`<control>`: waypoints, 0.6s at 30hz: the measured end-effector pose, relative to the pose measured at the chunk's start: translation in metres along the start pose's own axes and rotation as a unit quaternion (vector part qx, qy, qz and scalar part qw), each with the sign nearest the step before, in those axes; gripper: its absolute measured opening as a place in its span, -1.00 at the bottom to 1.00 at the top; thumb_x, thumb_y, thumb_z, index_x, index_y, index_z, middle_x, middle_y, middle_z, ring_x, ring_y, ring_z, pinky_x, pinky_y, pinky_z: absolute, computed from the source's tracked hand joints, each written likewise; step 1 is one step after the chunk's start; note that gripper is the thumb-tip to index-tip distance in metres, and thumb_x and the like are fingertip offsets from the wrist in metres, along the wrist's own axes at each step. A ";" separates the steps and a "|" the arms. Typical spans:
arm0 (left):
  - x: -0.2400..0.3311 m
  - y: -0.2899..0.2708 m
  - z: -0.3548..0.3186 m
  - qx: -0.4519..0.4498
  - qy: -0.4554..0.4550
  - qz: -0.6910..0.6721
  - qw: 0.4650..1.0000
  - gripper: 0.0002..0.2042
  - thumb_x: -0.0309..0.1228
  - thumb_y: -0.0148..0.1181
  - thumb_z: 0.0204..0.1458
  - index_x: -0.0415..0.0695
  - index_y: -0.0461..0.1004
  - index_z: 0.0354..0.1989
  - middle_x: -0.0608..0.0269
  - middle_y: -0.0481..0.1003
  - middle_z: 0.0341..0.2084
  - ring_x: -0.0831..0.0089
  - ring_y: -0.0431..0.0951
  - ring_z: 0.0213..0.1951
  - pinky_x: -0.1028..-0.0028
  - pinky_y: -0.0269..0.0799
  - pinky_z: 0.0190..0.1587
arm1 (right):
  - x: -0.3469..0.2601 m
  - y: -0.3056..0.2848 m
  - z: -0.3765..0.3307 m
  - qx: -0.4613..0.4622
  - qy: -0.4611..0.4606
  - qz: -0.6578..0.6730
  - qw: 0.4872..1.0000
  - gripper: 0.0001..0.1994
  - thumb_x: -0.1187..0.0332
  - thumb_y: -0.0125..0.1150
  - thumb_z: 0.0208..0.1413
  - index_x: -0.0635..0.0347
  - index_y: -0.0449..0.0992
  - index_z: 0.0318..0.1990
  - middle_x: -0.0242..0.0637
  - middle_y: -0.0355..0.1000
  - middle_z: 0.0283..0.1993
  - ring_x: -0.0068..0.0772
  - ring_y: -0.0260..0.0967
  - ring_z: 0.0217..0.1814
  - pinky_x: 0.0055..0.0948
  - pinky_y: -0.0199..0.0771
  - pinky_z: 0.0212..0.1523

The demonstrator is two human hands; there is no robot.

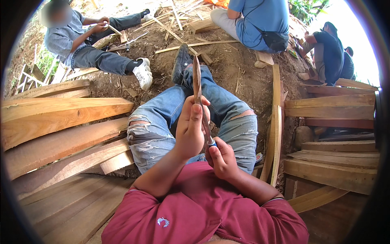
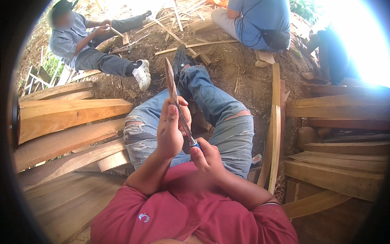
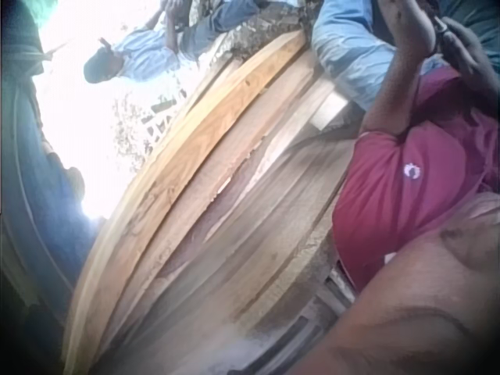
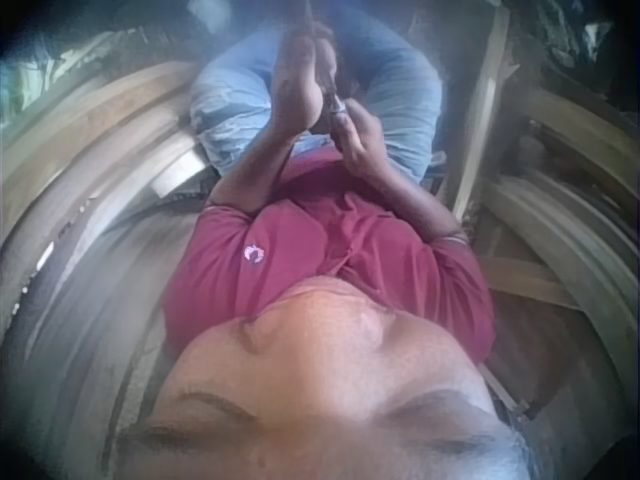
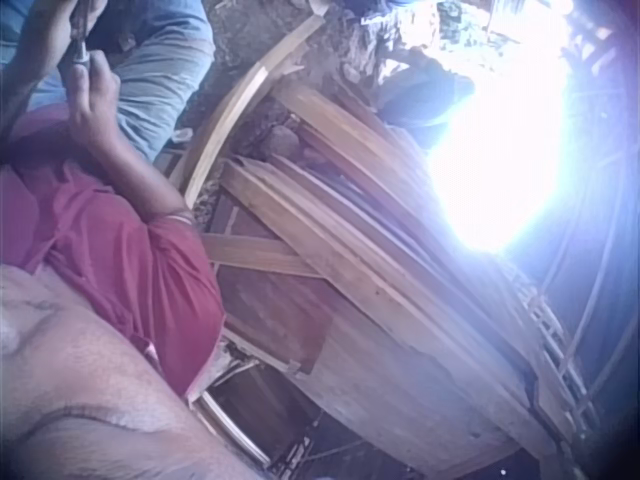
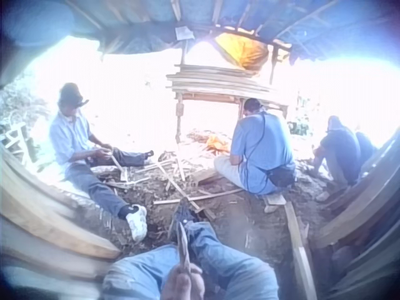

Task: The person sits on the ground and uses a chisel to carve and shape a small piece of wood. They hold the wood in their left hand and the chisel in their right, repeatedly scraping the surface to remove thin shavings. The person occasionally repositions the wood to work on different edges.

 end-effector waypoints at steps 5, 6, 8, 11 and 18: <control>-0.002 -0.004 0.001 0.002 0.009 0.022 1.000 -0.67 -0.05 -0.20 0.39 -0.08 0.27 -0.10 0.39 0.29 -0.49 0.69 0.22 -0.53 0.63 0.15 -0.50 | -0.009 0.005 -0.001 -0.038 0.060 0.148 0.986 -0.62 0.04 -0.08 0.42 0.23 0.33 -0.22 -0.47 0.24 -0.56 -0.69 0.10 -0.64 -0.63 0.08 -0.61; -0.001 -0.005 0.001 -0.005 0.022 0.035 0.999 -0.67 -0.05 -0.20 0.39 -0.08 0.27 -0.11 0.38 0.29 -0.48 0.68 0.22 -0.53 0.63 0.16 -0.49 | -0.011 0.006 -0.001 -0.045 0.062 0.163 0.984 -0.61 0.03 -0.08 0.41 0.23 0.33 -0.21 -0.46 0.24 -0.56 -0.68 0.10 -0.64 -0.64 0.09 -0.61; 0.000 -0.009 0.003 -0.022 0.053 0.066 0.996 -0.68 -0.05 -0.18 0.38 -0.08 0.27 -0.14 0.37 0.30 -0.47 0.67 0.23 -0.53 0.62 0.16 -0.49 | -0.012 0.006 -0.001 -0.054 0.061 0.165 0.983 -0.59 -0.01 -0.06 0.40 0.23 0.33 -0.20 -0.44 0.24 -0.56 -0.67 0.10 -0.65 -0.63 0.09 -0.62; 0.006 -0.020 0.006 -0.061 0.075 0.095 0.991 -0.68 -0.07 -0.16 0.38 -0.09 0.27 -0.17 0.35 0.31 -0.46 0.66 0.22 -0.53 0.62 0.16 -0.50 | -0.014 0.006 0.000 -0.077 0.061 0.181 0.978 -0.54 -0.08 -0.03 0.37 0.23 0.33 -0.20 -0.43 0.25 -0.57 -0.66 0.09 -0.66 -0.62 0.09 -0.63; 0.016 -0.026 0.001 -0.087 0.000 0.018 0.996 -0.61 -0.01 -0.16 0.36 -0.13 0.29 -0.07 0.34 0.27 -0.50 0.65 0.18 -0.52 0.61 0.07 -0.49 | -0.023 -0.003 -0.002 -0.114 0.112 0.213 0.964 -0.59 -0.02 -0.04 0.39 0.21 0.37 -0.15 -0.52 0.26 -0.45 -0.71 0.16 -0.50 -0.62 0.16 -0.48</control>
Point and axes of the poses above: each hand's wrist, its own z-axis towards the middle knuckle, its own y-axis out of the palm, x = y × z, the point moved 1 cm from there along z, towards the middle knuckle
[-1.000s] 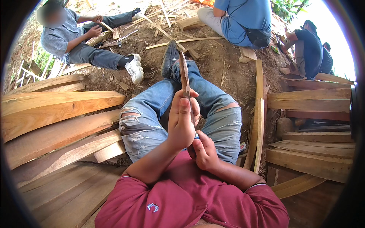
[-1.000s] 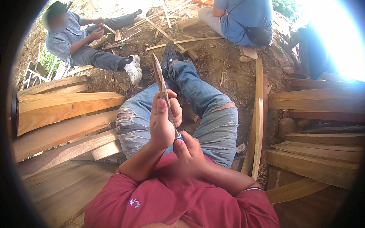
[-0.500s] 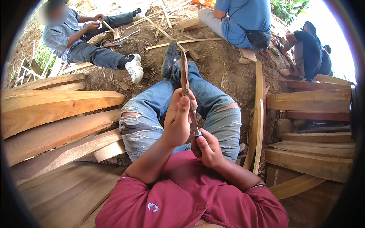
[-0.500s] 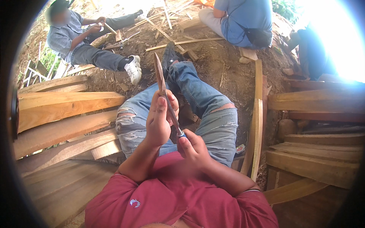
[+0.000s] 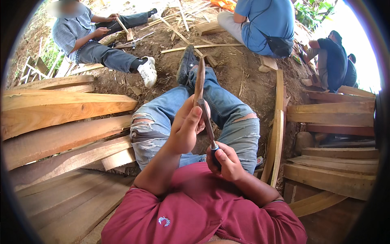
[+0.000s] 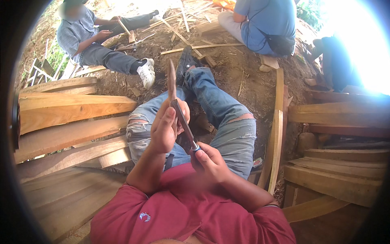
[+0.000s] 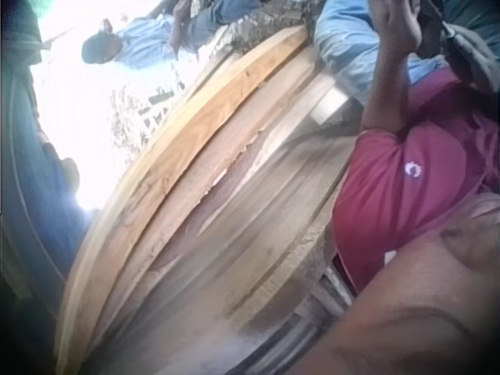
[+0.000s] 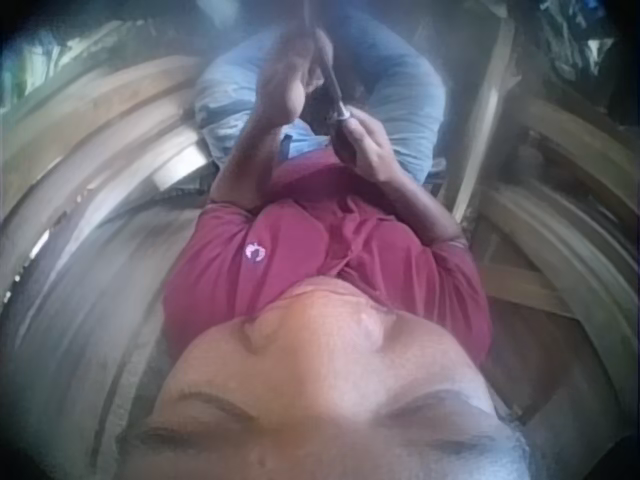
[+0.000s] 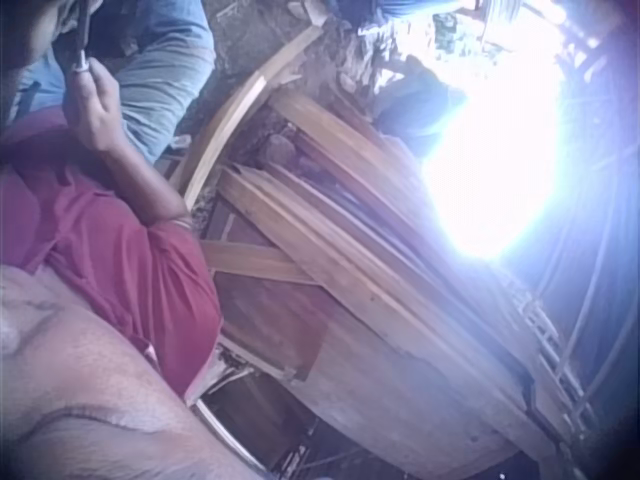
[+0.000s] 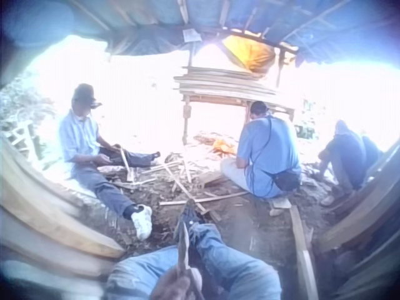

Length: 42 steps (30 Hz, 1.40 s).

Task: The person sits on the ground and uses a chisel to carve and shape a small piece of wood. They hold the wood in their left hand and the chisel in their right, repeatedly scraping the surface to remove thin shavings. The person occasionally repositions the wood to work on different edges.

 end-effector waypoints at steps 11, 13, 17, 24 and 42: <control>-0.004 0.025 0.007 0.043 0.050 -0.109 0.992 -0.60 0.02 -0.21 0.37 -0.10 0.23 -0.02 0.32 0.20 -0.46 0.61 0.17 -0.48 0.59 0.11 -0.48 | 0.007 0.006 0.003 0.002 -0.026 -0.047 0.999 -0.50 -0.11 -0.07 0.37 0.25 0.36 -0.17 -0.39 0.28 -0.56 -0.64 0.13 -0.67 -0.60 0.10 -0.65; -0.003 0.022 0.007 0.023 0.047 -0.155 0.987 -0.64 0.01 -0.16 0.37 -0.07 0.22 -0.07 0.35 0.23 -0.41 0.63 0.17 -0.46 0.61 0.12 -0.45 | 0.008 0.007 0.003 0.002 -0.025 -0.047 0.999 -0.50 -0.12 -0.07 0.36 0.25 0.37 -0.17 -0.39 0.29 -0.56 -0.63 0.13 -0.68 -0.60 0.11 -0.65; -0.009 0.016 0.007 0.020 0.048 -0.224 0.973 -0.63 0.01 -0.15 0.36 -0.07 0.22 -0.02 0.37 0.24 -0.41 0.64 0.18 -0.46 0.61 0.12 -0.46 | 0.009 0.009 0.003 0.000 -0.022 -0.034 0.999 -0.50 -0.12 -0.07 0.36 0.26 0.36 -0.16 -0.38 0.29 -0.56 -0.61 0.13 -0.68 -0.59 0.12 -0.65; -0.003 0.024 0.006 0.053 0.056 -0.104 0.992 -0.60 -0.02 -0.20 0.38 -0.09 0.20 0.13 0.35 0.20 -0.47 0.61 0.17 -0.50 0.60 0.09 -0.53 | 0.003 0.013 0.003 -0.003 -0.015 -0.020 1.000 -0.51 -0.10 -0.11 0.38 0.25 0.34 -0.17 -0.33 0.28 -0.57 -0.59 0.14 -0.69 -0.58 0.12 -0.66; -0.004 0.033 0.004 0.084 0.095 -0.059 0.990 -0.78 -0.14 -0.21 0.40 -0.02 0.17 -0.06 0.32 0.19 -0.49 0.61 0.14 -0.53 0.60 0.12 -0.54 | 0.005 0.014 -0.005 -0.029 0.014 0.073 0.997 -0.68 0.11 -0.12 0.45 0.19 0.33 -0.20 -0.51 0.25 -0.40 -0.68 0.15 -0.40 -0.57 0.24 -0.37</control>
Point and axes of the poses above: each hand's wrist, its own z-axis towards the middle knuckle, its own y-axis out of the palm, x = y × z, the point moved 1 cm from there along z, towards the middle knuckle
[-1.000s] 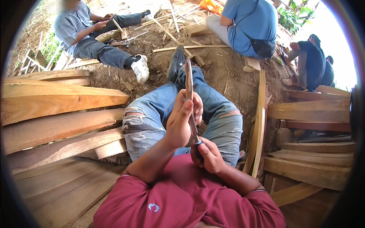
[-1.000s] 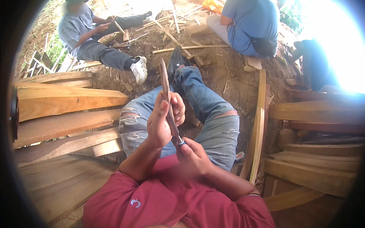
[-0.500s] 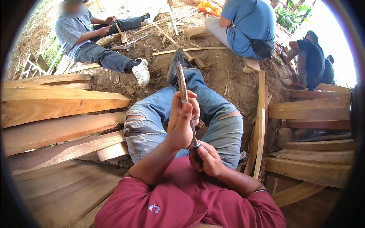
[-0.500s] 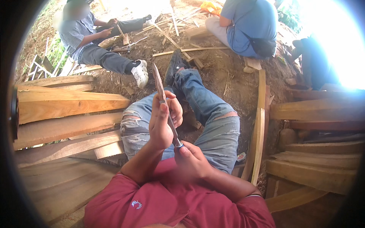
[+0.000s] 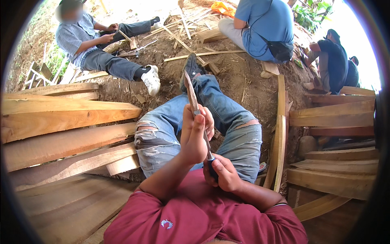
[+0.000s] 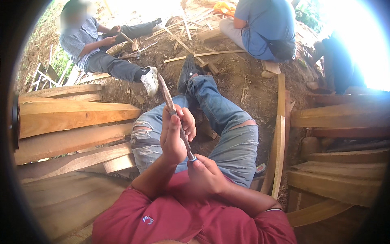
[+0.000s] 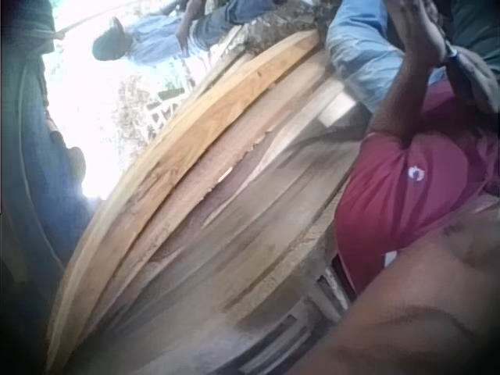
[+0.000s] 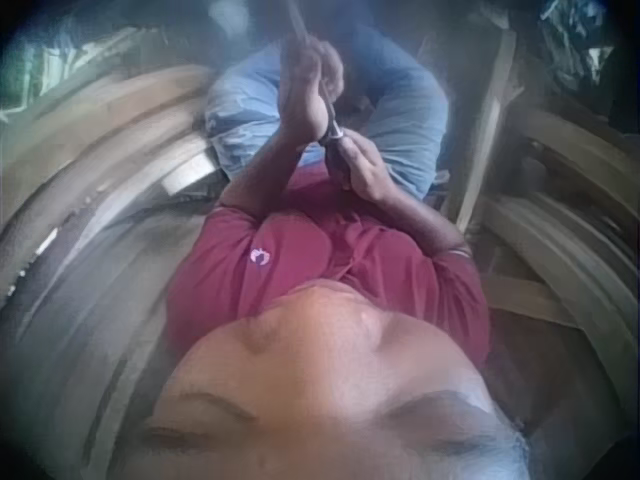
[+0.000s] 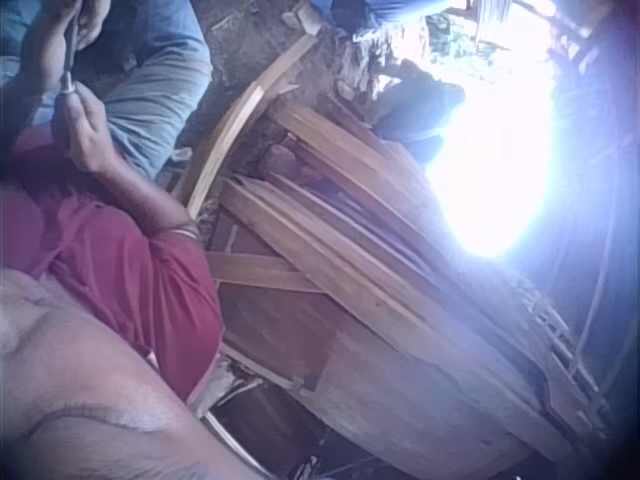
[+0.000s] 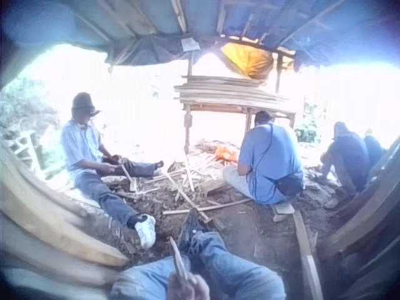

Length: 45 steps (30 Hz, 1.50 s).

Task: The person sits on the ground and uses a chisel to carve and shape a small piece of wood. They hold the wood in their left hand and the chisel in their right, repeatedly scraping the surface to remove thin shavings. The person occasionally repositions the wood to work on different edges.

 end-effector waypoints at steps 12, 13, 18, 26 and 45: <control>0.002 0.009 -0.005 -0.016 -0.042 -0.061 0.997 -0.73 -0.03 -0.25 0.40 0.04 0.16 -0.14 0.36 0.12 -0.55 0.61 0.07 -0.59 0.59 0.03 -0.59 | 0.004 0.000 0.001 0.011 -0.021 -0.042 0.999 -0.75 0.22 -0.17 0.46 0.19 0.32 -0.20 -0.53 0.23 -0.40 -0.69 0.15 -0.40 -0.56 0.24 -0.36; 0.002 0.009 -0.005 -0.015 -0.043 -0.062 0.997 -0.73 -0.03 -0.25 0.40 0.04 0.16 -0.14 0.36 0.12 -0.55 0.61 0.07 -0.60 0.59 0.03 -0.59 | 0.004 0.000 0.001 0.012 -0.024 -0.046 0.999 -0.74 0.22 -0.17 0.46 0.19 0.33 -0.20 -0.54 0.24 -0.41 -0.69 0.15 -0.40 -0.57 0.24 -0.36; -0.002 0.010 -0.009 -0.011 -0.041 -0.061 0.997 -0.72 -0.02 -0.23 0.39 0.04 0.16 -0.15 0.36 0.12 -0.54 0.60 0.07 -0.59 0.58 0.04 -0.59 | -0.001 0.002 0.002 0.037 -0.052 -0.096 0.993 -0.73 0.20 -0.15 0.46 0.19 0.34 -0.22 -0.54 0.24 -0.42 -0.71 0.15 -0.41 -0.58 0.23 -0.37; 0.009 0.007 0.003 -0.003 -0.013 -0.048 0.999 -0.74 -0.09 -0.19 0.37 -0.02 0.18 -0.09 0.33 0.16 -0.49 0.59 0.13 -0.54 0.57 0.08 -0.57 | 0.001 -0.001 0.003 0.011 -0.042 -0.088 0.995 -0.58 -0.02 -0.11 0.40 0.20 0.33 -0.23 -0.46 0.26 -0.51 -0.68 0.13 -0.57 -0.60 0.15 -0.55; 0.003 0.006 -0.009 0.022 -0.055 -0.030 0.998 -0.73 -0.04 -0.23 0.40 0.04 0.15 -0.18 0.37 0.13 -0.58 0.60 0.07 -0.60 0.57 -0.01 -0.59 | 0.000 0.005 -0.001 0.014 -0.031 -0.052 0.998 -0.75 0.22 -0.15 0.46 0.18 0.32 -0.23 -0.55 0.20 -0.43 -0.69 0.11 -0.42 -0.56 0.22 -0.37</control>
Point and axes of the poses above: each hand's wrist, its own z-axis towards the middle knuckle, its own y-axis out of the palm, x = y × z, the point moved 1 cm from there along z, towards the middle knuckle
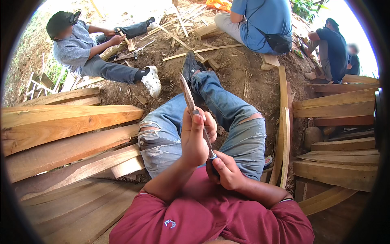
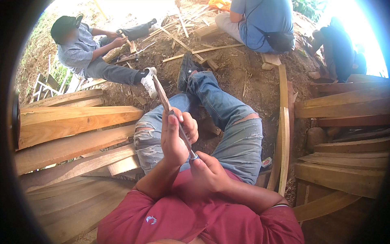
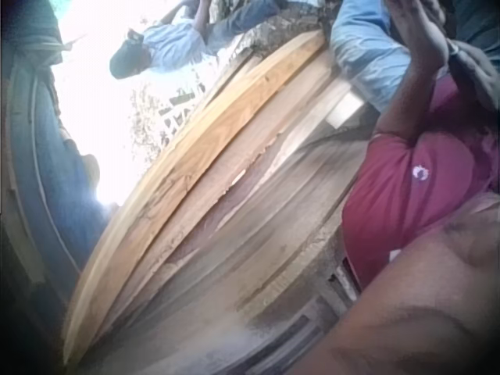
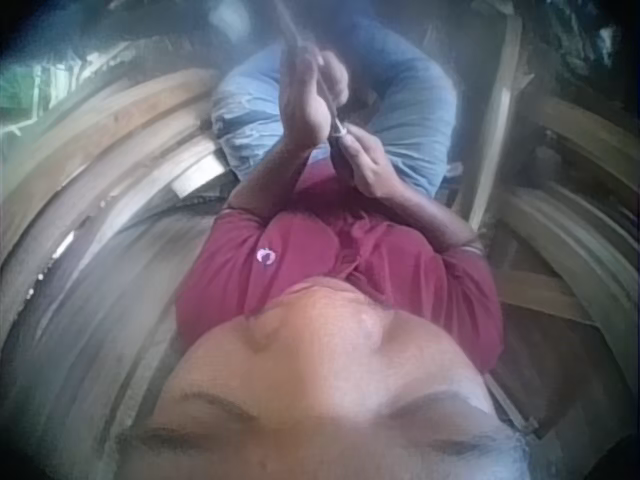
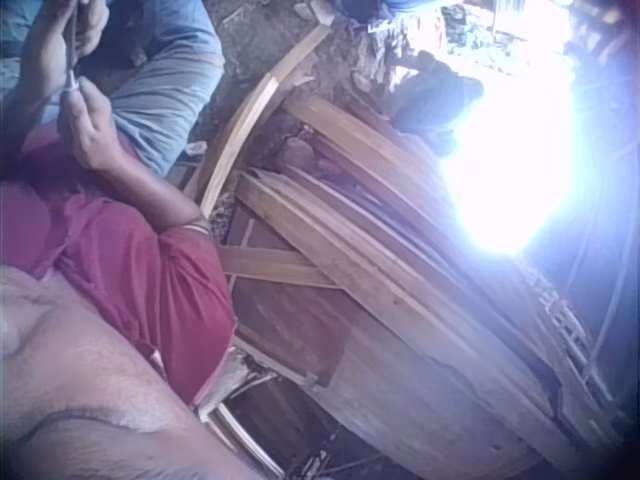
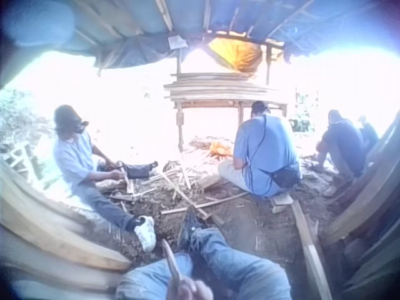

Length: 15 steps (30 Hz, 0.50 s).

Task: The person sits on the ground and uses a chisel to carve and shape a small piece of wood. They hold the wood in their left hand and the chisel in their right, repeatedly scraping the surface to remove thin shavings. The person occasionally repositions the wood to work on different edges.

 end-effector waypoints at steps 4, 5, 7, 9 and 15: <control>0.002 0.001 0.000 -0.007 -0.031 -0.023 0.999 -0.74 -0.04 -0.24 0.40 0.06 0.15 -0.19 0.38 0.11 -0.57 0.60 0.06 -0.59 0.56 -0.05 -0.59 | 0.001 -0.001 0.000 0.045 -0.004 -0.066 0.997 -0.73 0.20 -0.13 0.45 0.19 0.33 -0.23 -0.56 0.21 -0.44 -0.70 0.11 -0.43 -0.57 0.21 -0.38; 0.002 0.000 0.000 -0.010 -0.030 -0.017 0.999 -0.74 -0.04 -0.24 0.40 0.06 0.15 -0.19 0.38 0.11 -0.57 0.60 0.06 -0.59 0.56 -0.06 -0.59 | 0.001 -0.002 -0.001 0.048 -0.005 -0.068 0.996 -0.73 0.19 -0.12 0.45 0.19 0.34 -0.22 -0.56 0.21 -0.44 -0.70 0.11 -0.43 -0.57 0.21 -0.39; 0.001 -0.001 0.001 -0.016 -0.029 -0.006 0.999 -0.74 -0.04 -0.24 0.41 0.06 0.15 -0.18 0.38 0.10 -0.57 0.61 0.06 -0.58 0.55 -0.08 -0.58 | 0.002 -0.002 0.000 0.048 -0.012 -0.063 0.997 -0.68 0.11 -0.11 0.43 0.20 0.34 -0.20 -0.51 0.23 -0.48 -0.68 0.11 -0.50 -0.59 0.17 -0.46; 0.002 -0.002 0.001 -0.017 -0.028 -0.006 0.999 -0.75 -0.06 -0.24 0.41 0.05 0.15 -0.18 0.38 0.11 -0.57 0.60 0.07 -0.58 0.56 -0.05 -0.58 | 0.004 -0.001 0.003 0.037 -0.026 -0.046 0.998 -0.56 -0.05 -0.10 0.40 0.22 0.34 -0.16 -0.43 0.26 -0.56 -0.65 0.12 -0.64 -0.61 0.12 -0.61; 0.003 -0.004 0.006 -0.015 0.026 0.008 1.000 -0.74 -0.07 -0.22 0.40 0.00 0.16 -0.15 0.35 0.15 -0.55 0.60 0.11 -0.58 0.58 0.05 -0.57 | -0.005 -0.001 0.002 -0.013 0.024 0.025 0.999 -0.68 0.11 -0.13 0.45 0.18 0.32 -0.22 -0.54 0.19 -0.41 -0.68 0.11 -0.42 -0.56 0.21 -0.38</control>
Point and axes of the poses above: each hand's wrist, its own z-axis towards the middle knuckle, its own y-axis out of the palm, x = y × z, the point moved 1 cm from there along z, towards the middle knuckle
